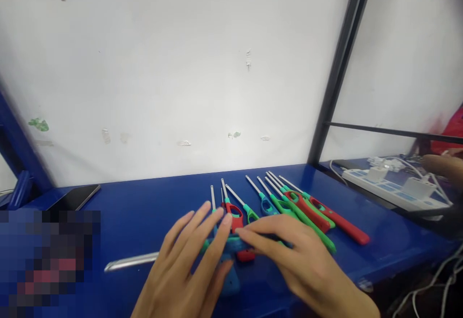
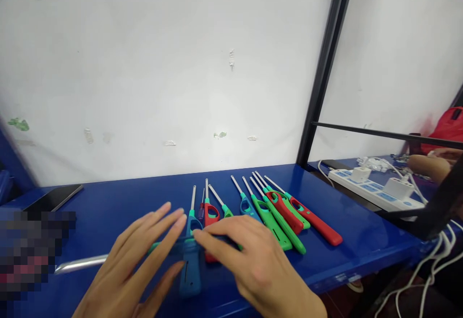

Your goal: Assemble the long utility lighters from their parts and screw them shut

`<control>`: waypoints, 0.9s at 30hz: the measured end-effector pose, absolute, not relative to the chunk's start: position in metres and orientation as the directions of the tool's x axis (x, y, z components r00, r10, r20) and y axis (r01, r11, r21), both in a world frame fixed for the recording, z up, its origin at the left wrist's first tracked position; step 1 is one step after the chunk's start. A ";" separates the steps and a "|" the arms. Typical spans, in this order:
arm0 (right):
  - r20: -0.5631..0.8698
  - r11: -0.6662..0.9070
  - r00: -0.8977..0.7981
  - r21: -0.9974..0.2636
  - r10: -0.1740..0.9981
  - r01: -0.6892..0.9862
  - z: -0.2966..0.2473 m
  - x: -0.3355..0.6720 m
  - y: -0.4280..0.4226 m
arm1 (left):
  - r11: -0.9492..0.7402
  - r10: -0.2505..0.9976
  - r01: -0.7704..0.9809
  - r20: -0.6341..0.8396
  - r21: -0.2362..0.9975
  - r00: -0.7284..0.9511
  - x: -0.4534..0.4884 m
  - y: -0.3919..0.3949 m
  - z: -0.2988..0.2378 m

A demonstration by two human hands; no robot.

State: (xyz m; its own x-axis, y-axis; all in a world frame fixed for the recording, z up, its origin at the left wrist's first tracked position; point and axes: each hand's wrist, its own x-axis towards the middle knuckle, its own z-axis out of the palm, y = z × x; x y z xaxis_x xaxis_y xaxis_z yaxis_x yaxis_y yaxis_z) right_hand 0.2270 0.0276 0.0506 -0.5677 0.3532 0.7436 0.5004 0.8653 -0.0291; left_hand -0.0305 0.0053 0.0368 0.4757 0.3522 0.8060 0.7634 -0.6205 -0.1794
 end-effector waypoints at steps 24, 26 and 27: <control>0.797 0.845 -0.400 -0.240 0.452 0.478 0.039 0.205 0.038 | -0.766 0.315 0.639 0.823 -0.073 0.472 -0.051 0.015 0.034; 0.779 0.780 -0.285 -0.375 0.558 0.501 0.037 0.212 0.041 | -0.747 0.396 0.665 0.793 -0.016 0.464 -0.059 0.017 0.031; 0.764 0.735 -0.222 -0.431 0.606 0.524 0.035 0.216 0.043 | -0.733 0.422 0.681 0.783 -0.003 0.458 -0.062 0.017 0.031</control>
State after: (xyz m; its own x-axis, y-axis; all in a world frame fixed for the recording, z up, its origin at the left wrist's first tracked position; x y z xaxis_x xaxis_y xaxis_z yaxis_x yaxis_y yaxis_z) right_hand 0.2155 0.0425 0.0351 -0.2224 0.6059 0.7638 0.5236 0.7351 -0.4306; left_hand -0.0621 0.0174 0.0306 0.4576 0.4221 0.7826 0.6807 -0.7326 -0.0028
